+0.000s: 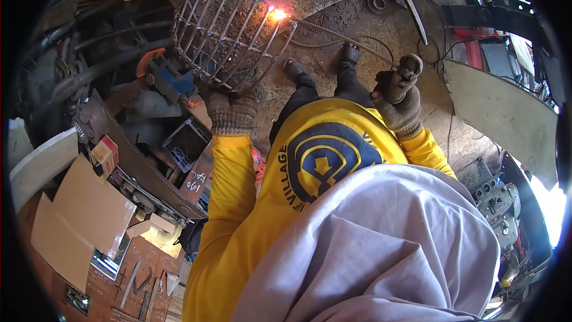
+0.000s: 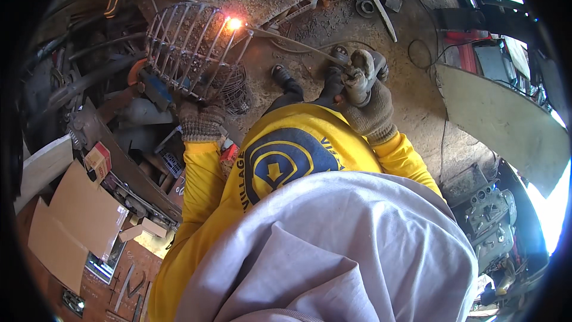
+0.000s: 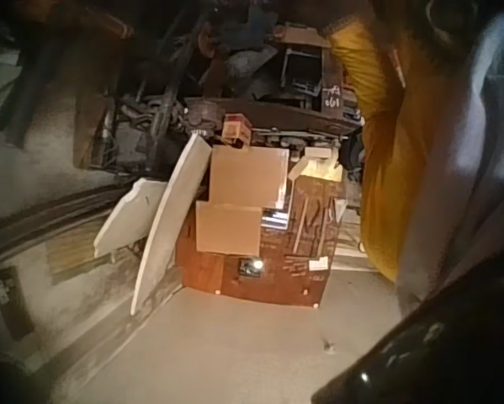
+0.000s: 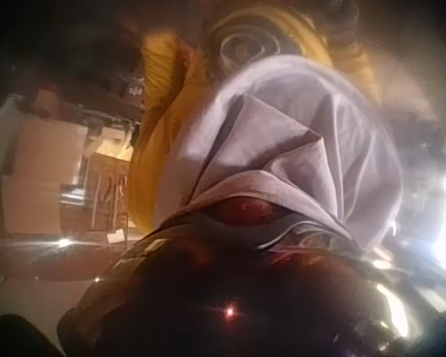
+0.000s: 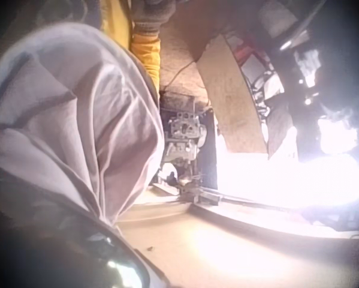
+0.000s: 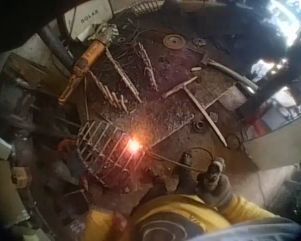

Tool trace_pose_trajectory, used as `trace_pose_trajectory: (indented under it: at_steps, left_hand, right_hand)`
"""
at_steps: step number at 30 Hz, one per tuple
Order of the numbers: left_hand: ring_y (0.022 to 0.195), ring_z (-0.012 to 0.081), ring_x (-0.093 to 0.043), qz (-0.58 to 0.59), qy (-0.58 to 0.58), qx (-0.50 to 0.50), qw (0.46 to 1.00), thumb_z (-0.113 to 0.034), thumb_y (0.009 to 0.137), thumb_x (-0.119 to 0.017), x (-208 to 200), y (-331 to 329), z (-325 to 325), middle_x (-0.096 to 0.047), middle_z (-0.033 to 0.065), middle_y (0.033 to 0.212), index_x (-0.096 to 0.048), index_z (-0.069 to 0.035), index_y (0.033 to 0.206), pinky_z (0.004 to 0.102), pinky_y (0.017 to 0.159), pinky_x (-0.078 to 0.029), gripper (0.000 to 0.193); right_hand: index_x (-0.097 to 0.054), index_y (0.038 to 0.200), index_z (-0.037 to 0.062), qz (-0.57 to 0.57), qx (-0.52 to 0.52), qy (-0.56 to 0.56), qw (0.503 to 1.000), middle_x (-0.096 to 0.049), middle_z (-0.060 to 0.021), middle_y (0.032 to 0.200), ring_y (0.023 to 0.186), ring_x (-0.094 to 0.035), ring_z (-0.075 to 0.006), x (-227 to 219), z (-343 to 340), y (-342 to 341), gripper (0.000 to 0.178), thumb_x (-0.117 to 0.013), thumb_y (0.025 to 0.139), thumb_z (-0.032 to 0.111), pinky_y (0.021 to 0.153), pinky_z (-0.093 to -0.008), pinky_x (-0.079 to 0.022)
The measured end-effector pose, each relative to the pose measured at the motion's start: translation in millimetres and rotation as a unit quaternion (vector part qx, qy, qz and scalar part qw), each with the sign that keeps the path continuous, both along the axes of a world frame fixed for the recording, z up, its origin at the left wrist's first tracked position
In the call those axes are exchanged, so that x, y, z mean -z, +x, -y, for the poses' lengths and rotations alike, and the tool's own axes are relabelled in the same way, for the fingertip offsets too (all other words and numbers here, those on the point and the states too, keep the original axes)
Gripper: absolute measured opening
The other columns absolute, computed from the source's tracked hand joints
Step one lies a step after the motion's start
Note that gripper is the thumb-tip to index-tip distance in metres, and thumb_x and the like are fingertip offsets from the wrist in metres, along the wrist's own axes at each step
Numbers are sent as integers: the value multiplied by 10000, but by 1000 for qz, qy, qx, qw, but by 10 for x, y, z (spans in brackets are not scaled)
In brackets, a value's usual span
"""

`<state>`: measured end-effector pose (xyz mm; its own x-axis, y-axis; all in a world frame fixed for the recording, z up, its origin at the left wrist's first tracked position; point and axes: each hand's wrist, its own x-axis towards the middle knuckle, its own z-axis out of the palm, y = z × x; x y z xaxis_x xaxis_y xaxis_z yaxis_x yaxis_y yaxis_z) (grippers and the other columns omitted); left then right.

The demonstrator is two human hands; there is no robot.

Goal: The person welds metal rods together to form a basket-like frame using a welding electrode and then taps the joints with a hammer.

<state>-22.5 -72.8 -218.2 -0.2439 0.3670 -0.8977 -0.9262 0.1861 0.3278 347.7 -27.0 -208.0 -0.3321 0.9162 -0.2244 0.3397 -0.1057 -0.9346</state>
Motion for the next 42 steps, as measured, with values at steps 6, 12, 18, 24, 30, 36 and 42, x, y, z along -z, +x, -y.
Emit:
trace_pose_trajectory:
  at_steps: [6,12,18,24,30,36,42]
  left_hand:
    - [1054,300,-472,18,131,-4,991,-702,882,-441,4,32,39,-484,225,1214,-439,-2,1394,476,880,-403,867]
    - [784,173,-506,249,109,-46,961,-183,873,-557,-83,-101,122,-512,46,868,-566,-71,982,289,638,-456,157]
    - [708,141,-513,156,98,-191,964,-126,917,-506,-100,96,47,-554,46,836,-580,-32,1002,298,591,-489,147]
    - [667,191,-515,143,178,-86,970,-329,960,-475,-113,53,48,-618,144,1059,-560,-16,1229,357,603,-485,422]
    - [918,321,-567,204,316,-67,924,-450,944,-489,27,-50,104,-601,195,1195,-576,-28,1269,489,814,-480,540]
    - [1151,430,-596,195,323,-70,923,-555,933,-497,10,-60,79,-582,236,1317,-590,-41,1305,610,1005,-460,642]
    - [1223,424,-552,251,335,-22,908,-562,930,-502,159,-218,177,-581,217,1330,-599,-47,1297,634,1039,-418,640]
  right_hand:
    - [-591,1137,-18,6,4,0,1000,-662,-45,847,750,-649,-136,-22,-13,-42,379,-750,806,77,717,-274,-528]
    - [-581,1108,-11,27,-28,62,997,-647,-43,820,734,-638,-122,0,-42,-59,334,-732,827,91,701,-264,-523]
    - [-563,1134,-21,58,-66,149,985,-630,-48,840,733,-611,-114,18,-92,-92,343,-701,830,56,700,-272,-511]
    - [-593,1158,-6,-11,6,90,996,-628,-56,1008,911,-612,-152,0,-44,-48,383,-725,800,35,772,-287,-513]
    - [-613,1133,-7,7,6,69,998,-648,-47,944,849,-628,-144,-27,-32,-56,382,-735,773,32,761,-280,-507]
    - [-617,1130,-19,11,5,44,999,-662,-40,880,810,-635,-141,-25,-10,-64,384,-740,778,72,752,-282,-505]
    - [-612,1125,-33,39,-24,44,998,-665,-34,833,761,-628,-135,-57,-32,-55,378,-736,788,86,729,-278,-502]
